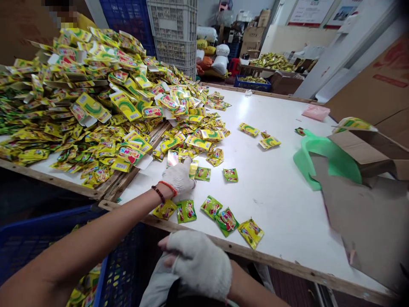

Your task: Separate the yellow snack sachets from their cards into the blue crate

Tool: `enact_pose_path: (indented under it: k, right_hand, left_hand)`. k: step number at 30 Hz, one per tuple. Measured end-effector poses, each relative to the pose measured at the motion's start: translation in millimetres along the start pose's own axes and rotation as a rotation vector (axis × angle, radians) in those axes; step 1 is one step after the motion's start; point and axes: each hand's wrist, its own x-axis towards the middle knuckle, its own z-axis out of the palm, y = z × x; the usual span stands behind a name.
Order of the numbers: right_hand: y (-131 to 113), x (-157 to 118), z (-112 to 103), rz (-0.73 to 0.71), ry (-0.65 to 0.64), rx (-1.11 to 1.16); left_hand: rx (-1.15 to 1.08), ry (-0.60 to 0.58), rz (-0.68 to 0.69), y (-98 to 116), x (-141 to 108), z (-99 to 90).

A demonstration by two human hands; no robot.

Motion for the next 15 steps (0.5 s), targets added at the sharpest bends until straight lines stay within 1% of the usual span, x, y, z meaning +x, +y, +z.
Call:
enact_pose_path:
  k: [1,2,3,5,6,7,8,9,10,12,14,15]
  right_hand:
    - [6,-3,-11,0.017,0.073,-0.056]
    - [13,-5,-24,0.022,0.158,-0.123]
    - [20,-8,-37,0.007,0.241,-0.202]
    - [30,-10,-61,-0.053,0.394,-0.382]
    - [34,-10,-70,-0.075,0.432,-0.463]
    - [36,-10,-76,-0.081,0.433,-0.524]
    - [38,-9,-81,-0.069,0.408,-0.558]
    - [38,-8,-83,-0.038,0.375,-0.560]
    - [39,-8,-83,0.016,0.349,-0.533]
    - [39,-9,-80,0.164,0.349,-0.415]
    - [40,-14,-75,0.295,0.370,-0.231]
    - [41,-17,-73,0.336,0.376,-0.125]
  left_hand:
    - [-0.042,0.000,0.008,1,-4,1.1]
    - [-0.093,-0.014,0.044,2,-9,-1.0]
    - [-0.150,-0.046,0.110,3,-15,-5.9]
    - [-0.257,-0.154,0.262,6,-30,-20.9]
    - [-0.308,-0.223,0.326,8,-38,-28.7]
    - [-0.367,-0.288,0.375,11,-46,-35.3]
    - [-0.438,-0.328,0.405,14,-54,-39.6]
    - [-0.520,-0.331,0.415,16,-62,-40.8]
    - [-0.612,-0.301,0.410,17,-68,-38.4]
    - [-0.830,-0.168,0.340,18,-79,-22.7]
    - [-1.054,-0.059,0.231,18,-87,3.5]
    - [-1.152,-0.038,0.190,18,-91,17.8]
